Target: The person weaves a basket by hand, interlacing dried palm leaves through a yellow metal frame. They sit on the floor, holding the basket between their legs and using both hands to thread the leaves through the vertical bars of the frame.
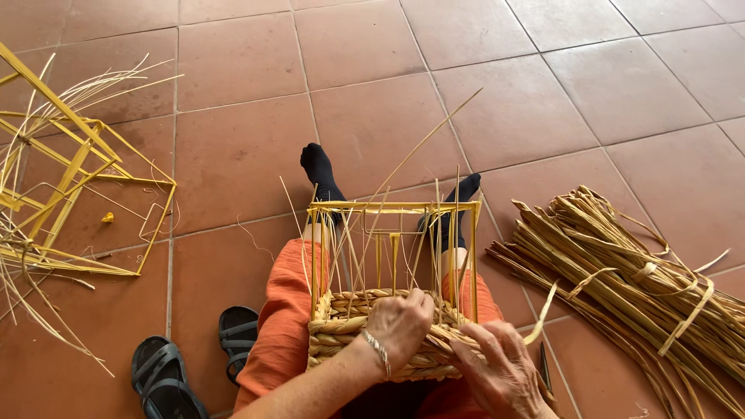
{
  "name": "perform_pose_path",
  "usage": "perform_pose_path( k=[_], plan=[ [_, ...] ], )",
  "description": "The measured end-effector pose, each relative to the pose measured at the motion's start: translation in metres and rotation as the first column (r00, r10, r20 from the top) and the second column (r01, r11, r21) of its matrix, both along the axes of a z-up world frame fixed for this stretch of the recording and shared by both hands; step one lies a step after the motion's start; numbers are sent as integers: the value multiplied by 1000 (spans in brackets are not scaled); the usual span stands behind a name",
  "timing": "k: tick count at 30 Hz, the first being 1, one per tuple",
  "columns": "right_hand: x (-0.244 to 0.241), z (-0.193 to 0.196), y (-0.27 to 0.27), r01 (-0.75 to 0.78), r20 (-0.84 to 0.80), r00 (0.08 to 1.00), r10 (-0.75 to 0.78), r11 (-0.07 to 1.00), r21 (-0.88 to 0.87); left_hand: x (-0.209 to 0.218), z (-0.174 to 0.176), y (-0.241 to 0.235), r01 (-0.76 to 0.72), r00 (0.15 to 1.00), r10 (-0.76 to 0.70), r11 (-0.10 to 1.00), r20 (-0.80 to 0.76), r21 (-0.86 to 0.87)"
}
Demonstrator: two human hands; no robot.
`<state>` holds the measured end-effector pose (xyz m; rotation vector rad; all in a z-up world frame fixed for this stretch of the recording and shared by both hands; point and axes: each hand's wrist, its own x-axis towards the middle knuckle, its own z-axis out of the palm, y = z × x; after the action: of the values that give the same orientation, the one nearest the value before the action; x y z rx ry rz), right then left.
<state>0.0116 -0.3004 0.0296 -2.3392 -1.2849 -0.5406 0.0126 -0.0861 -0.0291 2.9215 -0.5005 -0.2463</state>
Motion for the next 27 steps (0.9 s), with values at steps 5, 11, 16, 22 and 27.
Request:
perform_pose_path(
  k=[5,11,16,22,27],
  plan=[
    [6,7,-7,-7,-440,898,24,999,41,9,33,0,-196,968,89,855,-235,-481],
    [37,10,-24,36,-356,912,-203,905,-424,-2,60,27,-115,959,-112,684,-259,-720],
    [38,39,-7,145,-259,935,-240,930,-338,-4,60,23,-129,959,-101,676,-265,-725],
    [36,53,17,-27,177,982,70,972,-232,-6,46,16,-144,964,-65,686,-257,-713],
    [70,45,7,131,-298,902,-313,855,-501,-7,75,10,-201,947,0,781,-322,-591]
  ],
)
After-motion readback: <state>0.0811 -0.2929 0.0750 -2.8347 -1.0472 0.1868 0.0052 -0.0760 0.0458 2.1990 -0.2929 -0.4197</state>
